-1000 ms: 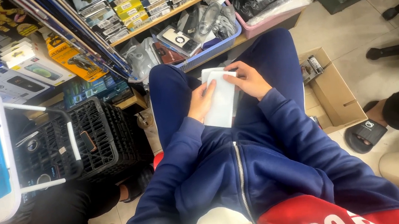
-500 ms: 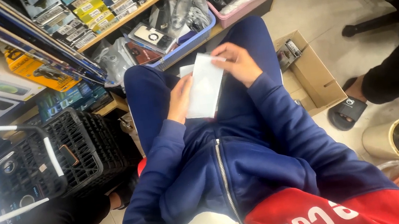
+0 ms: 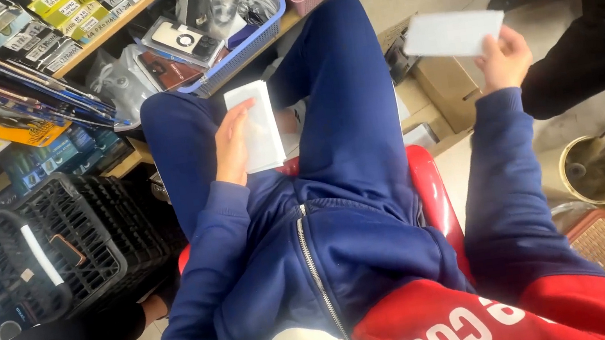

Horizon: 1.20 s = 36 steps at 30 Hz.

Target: A person sits in a storage area and prepares a small electronic part or accessory by removing it from its packaging.

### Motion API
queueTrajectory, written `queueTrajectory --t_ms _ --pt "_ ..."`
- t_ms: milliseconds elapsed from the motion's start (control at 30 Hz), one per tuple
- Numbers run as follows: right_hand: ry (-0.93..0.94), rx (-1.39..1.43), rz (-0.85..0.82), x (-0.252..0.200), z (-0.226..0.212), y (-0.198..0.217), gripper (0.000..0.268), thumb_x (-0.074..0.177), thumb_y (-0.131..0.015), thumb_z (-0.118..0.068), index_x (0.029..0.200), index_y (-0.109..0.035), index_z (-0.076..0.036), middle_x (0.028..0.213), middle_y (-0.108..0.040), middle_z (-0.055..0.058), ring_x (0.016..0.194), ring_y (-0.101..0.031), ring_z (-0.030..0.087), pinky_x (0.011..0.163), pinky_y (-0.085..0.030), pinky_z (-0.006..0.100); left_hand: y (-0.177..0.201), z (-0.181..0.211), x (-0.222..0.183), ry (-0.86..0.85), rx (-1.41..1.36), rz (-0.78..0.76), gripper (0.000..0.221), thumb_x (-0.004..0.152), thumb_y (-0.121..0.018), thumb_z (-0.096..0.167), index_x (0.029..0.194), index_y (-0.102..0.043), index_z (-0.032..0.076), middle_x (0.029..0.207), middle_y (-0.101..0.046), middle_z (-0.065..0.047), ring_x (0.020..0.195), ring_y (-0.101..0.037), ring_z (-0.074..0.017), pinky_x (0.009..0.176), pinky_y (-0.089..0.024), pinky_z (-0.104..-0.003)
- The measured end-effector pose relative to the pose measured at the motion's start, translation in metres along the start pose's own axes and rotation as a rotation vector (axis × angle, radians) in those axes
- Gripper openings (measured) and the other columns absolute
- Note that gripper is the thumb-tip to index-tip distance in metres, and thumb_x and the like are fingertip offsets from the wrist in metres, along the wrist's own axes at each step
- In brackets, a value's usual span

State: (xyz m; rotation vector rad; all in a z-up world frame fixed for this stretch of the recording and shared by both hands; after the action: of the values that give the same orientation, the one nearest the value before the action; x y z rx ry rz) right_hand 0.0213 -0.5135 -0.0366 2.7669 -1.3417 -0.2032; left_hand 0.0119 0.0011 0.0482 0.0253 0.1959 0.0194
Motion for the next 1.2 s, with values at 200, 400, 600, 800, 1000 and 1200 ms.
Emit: queueTrajectory --t_ms 200,400,600,800,1000,1200 --pt "0.136 -0.735 -0.059 0.072 0.209 0.044 0.026 0.081 -0.086 -0.026 0.106 -0.080 -0.025 0.091 -0.077 0.000 0.091 -0.075 0.022 0.076 -0.062 0.040 0.000 -0.011 -0.001 -0.092 -0.047 -0.031 0.027 0.105 -0.058 0.028 0.123 -0.071 0.014 0.128 -0.066 -0.006 0.125 -0.054 -0.0161 0.118 -0.035 -0.037" --pt "0.001 -0.967 -0.383 0.016 0.258 0.023 0.034 0.084 -0.079 -0.016 0.118 -0.078 -0.021 0.105 -0.078 0.008 0.103 -0.073 0.032 0.090 -0.058 0.049 0.000 -0.009 -0.002 -0.059 -0.028 -0.047 0.028 0.106 -0.057 0.030 0.125 -0.071 0.015 0.128 -0.065 -0.006 0.127 -0.054 -0.0169 0.119 -0.035 -0.038" --pt "0.053 -1.260 -0.491 -0.019 0.239 0.016 0.033 0.090 -0.067 -0.013 0.121 -0.077 -0.020 0.107 -0.080 0.012 0.105 -0.074 0.037 0.094 -0.059 0.050 0.000 -0.008 -0.002 -0.053 -0.027 -0.048 0.027 0.105 -0.056 0.030 0.124 -0.071 0.016 0.127 -0.063 -0.006 0.126 -0.053 -0.0185 0.119 -0.034 -0.040" --pt "-0.009 -1.235 -0.408 -0.012 0.223 0.011 0.038 0.094 -0.068 -0.018 0.132 -0.071 -0.020 0.117 -0.076 0.020 0.111 -0.071 0.040 0.097 -0.056 0.052 0.001 -0.015 0.003 -0.052 -0.032 -0.050 0.027 0.104 -0.056 0.026 0.124 -0.072 0.017 0.127 -0.062 -0.007 0.124 -0.052 -0.0184 0.119 -0.035 -0.040" --pt "0.314 -0.773 -0.360 -0.013 0.093 -0.056 0.027 0.101 -0.066 -0.017 0.126 -0.071 -0.012 0.113 -0.075 0.015 0.105 -0.072 0.034 0.089 -0.059 0.049 0.000 -0.016 -0.001 -0.110 -0.037 -0.038 0.036 0.098 -0.051 0.016 0.127 -0.071 0.013 0.133 -0.061 -0.012 0.133 -0.048 -0.0220 0.121 -0.031 -0.042" --pt "0.618 -0.271 -0.533 -0.121 -0.104 -0.142 0.020 0.102 -0.061 -0.009 0.120 -0.071 -0.009 0.103 -0.075 0.020 0.098 -0.073 0.036 0.084 -0.062 0.046 0.006 -0.043 0.018 -0.213 -0.002 -0.027 0.039 0.095 -0.053 0.010 0.130 -0.071 0.010 0.137 -0.064 -0.017 0.139 -0.048 -0.0278 0.122 -0.031 -0.044"
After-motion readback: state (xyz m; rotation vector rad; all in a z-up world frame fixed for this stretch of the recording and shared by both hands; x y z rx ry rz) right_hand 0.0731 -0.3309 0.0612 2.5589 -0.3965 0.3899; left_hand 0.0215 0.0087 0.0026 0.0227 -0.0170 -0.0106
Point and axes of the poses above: each hand's wrist, its own x-axis towards the middle knuckle, its own y-axis out of the back of the hand, z = x × y, the point moved 2 cm from there along x, towards the middle knuckle
